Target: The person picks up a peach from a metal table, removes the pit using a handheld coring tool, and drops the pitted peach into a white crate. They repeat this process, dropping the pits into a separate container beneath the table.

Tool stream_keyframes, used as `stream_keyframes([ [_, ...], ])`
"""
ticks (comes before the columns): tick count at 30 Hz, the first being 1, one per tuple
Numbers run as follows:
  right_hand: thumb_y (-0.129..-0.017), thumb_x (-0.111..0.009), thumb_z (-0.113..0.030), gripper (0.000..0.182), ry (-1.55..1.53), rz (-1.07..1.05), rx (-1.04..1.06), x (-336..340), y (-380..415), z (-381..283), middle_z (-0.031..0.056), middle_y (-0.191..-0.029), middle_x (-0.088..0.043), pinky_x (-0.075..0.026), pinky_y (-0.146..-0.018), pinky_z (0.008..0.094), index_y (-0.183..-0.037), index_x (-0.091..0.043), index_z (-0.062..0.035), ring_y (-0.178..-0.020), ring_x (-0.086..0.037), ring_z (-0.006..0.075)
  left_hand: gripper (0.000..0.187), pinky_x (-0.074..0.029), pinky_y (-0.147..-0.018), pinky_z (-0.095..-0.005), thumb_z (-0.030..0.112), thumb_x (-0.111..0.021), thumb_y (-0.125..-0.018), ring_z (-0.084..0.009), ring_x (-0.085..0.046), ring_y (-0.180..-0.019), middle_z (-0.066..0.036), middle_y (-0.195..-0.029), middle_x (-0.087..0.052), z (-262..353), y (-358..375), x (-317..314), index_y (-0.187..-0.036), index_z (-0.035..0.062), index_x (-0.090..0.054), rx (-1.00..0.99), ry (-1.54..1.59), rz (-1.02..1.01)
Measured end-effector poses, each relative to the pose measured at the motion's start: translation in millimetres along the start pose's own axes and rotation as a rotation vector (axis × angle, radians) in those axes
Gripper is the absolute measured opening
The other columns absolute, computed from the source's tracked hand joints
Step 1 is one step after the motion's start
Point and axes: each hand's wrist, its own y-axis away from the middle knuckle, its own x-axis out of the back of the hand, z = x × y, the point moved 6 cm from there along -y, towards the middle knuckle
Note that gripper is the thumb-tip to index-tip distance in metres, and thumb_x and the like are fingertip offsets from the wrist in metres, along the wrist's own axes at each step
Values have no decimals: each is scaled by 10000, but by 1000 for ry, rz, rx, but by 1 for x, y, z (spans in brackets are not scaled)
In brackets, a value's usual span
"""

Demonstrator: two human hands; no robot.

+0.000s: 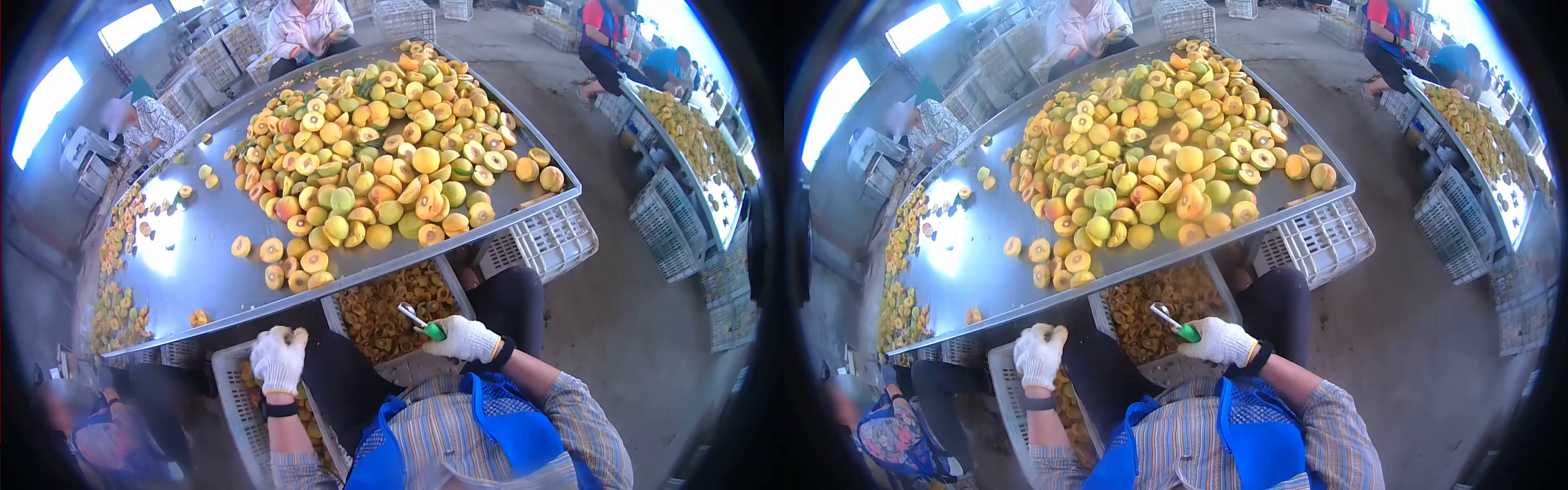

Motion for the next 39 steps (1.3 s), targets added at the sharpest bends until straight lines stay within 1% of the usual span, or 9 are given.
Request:
stream_keyframes([
  [5, -860, -648, -435, 368, 178, -54, 17, -1, -4, -14, 91, -702, -684, -534, -576, 351, -1044, -676, -117, -602, -680, 225, 231, -522, -737, -453, 248, -760, -780, -331, -638, -844, -95, -924, -662, 92, -34, 18, -944, 119, -662, -351, 225, 329],
  [9, -849, -672, -438, 376, 170, -5, 98, -2, -11, -3, 150, -852, -711, -541, -698, 417, -1068, -690, -133, -773, -701, 315, 307, -537, -780, -462, 361, -681, -835, -330, -667, -902, -123, -1071, -661, 193, -88, -49, -1070, 167, -643, -607, 247, 1],
  [17, -803, -690, -347, 378, 29, 47, 192, -10, -32, 18, 99, -822, -703, -523, -613, 376, -1101, -679, -114, -659, -677, 244, 775, -535, -856, -459, 518, -788, -691, -355, -678, -989, -214, -1101, -681, 233, -133, -85, -1215, 7, -532, -406, -83, -349],
  [21, -809, -697, -373, 388, -33, 159, 284, -4, -22, 9, 81, -796, -695, -509, -583, 353, -1088, -676, -105, -623, -665, 214, 598, -563, -738, -420, 382, -806, -690, -328, -693, -853, -170, -909, -688, 222, -135, -93, -1083, -10, -587, -477, 29, -309],
  [24, -820, -692, -387, 381, -54, 206, 310, -2, -21, 15, 70, -789, -694, -510, -595, 340, -1061, -670, -92, -627, -666, 201, 351, -472, -460, -275, 165, -694, -796, -171, -591, -573, -65, -771, -605, 184, -130, -76, -1088, 9, -576, -10, 1222, -686],
  [27, -843, -670, -392, 357, -71, 171, 259, 1, -11, 7, 61, -779, -694, -512, -613, 335, -1035, -662, -91, -642, -670, 196, 315, -406, -424, -217, 317, -617, -881, -142, -545, -538, -52, -799, -625, 162, -100, -42, -1075, 70, -593, 158, 1831, -532],
  [30, -870, -629, -395, 340, -94, 160, 287, 6, 12, -13, 68, -741, -680, -508, -600, 348, -1022, -653, -92, -615, -655, 175, 413, -431, -458, -222, 424, -597, -920, -160, -563, -588, -62, -877, -638, 148, -71, -26, -1149, 81, -572, 200, 2048, -377],
  [34, -876, -652, -454, 375, 152, 326, 335, 17, 23, -31, 156, -794, -683, -521, -691, 435, -1035, -642, -114, -753, -665, 358, 561, -555, -568, -376, 570, -524, -942, -290, -660, -729, -135, -914, -687, 158, -33, -43, -1082, 35, -618, 305, 2341, -587],
  [39, -874, -657, -437, 557, 291, 454, 261, 28, 43, -59, 150, -749, -679, -551, -631, 417, -1384, -546, -241, -678, -685, 335, 526, -451, -461, -274, 599, -514, -957, -225, -628, -648, -128, -908, -663, 170, -2, -39, -1149, 116, -592, 384, 2194, -599],
])
